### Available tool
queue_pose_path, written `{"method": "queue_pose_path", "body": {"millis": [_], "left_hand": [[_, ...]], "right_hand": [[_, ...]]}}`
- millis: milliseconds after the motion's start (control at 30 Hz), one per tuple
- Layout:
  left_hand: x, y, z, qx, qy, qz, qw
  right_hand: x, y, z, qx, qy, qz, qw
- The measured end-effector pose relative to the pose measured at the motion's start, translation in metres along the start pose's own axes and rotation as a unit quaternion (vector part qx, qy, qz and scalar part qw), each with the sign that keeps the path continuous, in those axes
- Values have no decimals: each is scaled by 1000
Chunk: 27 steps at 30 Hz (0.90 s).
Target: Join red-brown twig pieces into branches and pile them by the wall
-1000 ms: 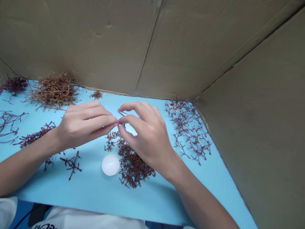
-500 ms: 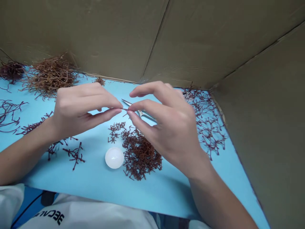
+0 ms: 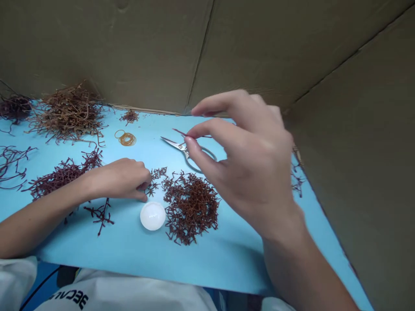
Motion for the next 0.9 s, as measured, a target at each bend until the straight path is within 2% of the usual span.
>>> {"method": "queue_pose_path", "body": {"millis": [167,300,367,433,533,633,733,833,900], "left_hand": [[6,5,-4,29,30,29,999],[4,1,4,33,-10,20,999],[-5,0,13,34,-26,26,999],[-21,1,22,43,-17,50,998],[-54,0,35,58,71,127,988],[-82,-4,45,74,192,252,945],[-93,-6,49,95,280,409,863],[-90,-3,47,123,319,526,779],[-87,0,45,129,323,559,753]], "right_hand": [[-6,-4,-3,34,-4,-57,998],[-11,-1,-5,82,-18,-165,983],[-14,1,-5,100,-20,-203,974],[-15,5,-6,117,-28,-234,965],[-13,8,-5,135,-38,-285,948],[-9,8,-5,151,-49,-347,924],[-1,4,-3,173,-60,-389,903],[7,-7,-1,180,-76,-409,891],[12,-15,-1,178,-87,-424,884]]}}
Point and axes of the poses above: each hand's wrist, its own z-axis away from the middle knuckle, its own x-axis out of the palm, y = z × x, the point moved 6 cm from there along -z, towards the middle knuckle, and after that the axes turned 6 degrees about -z, right-handed, at the moved point
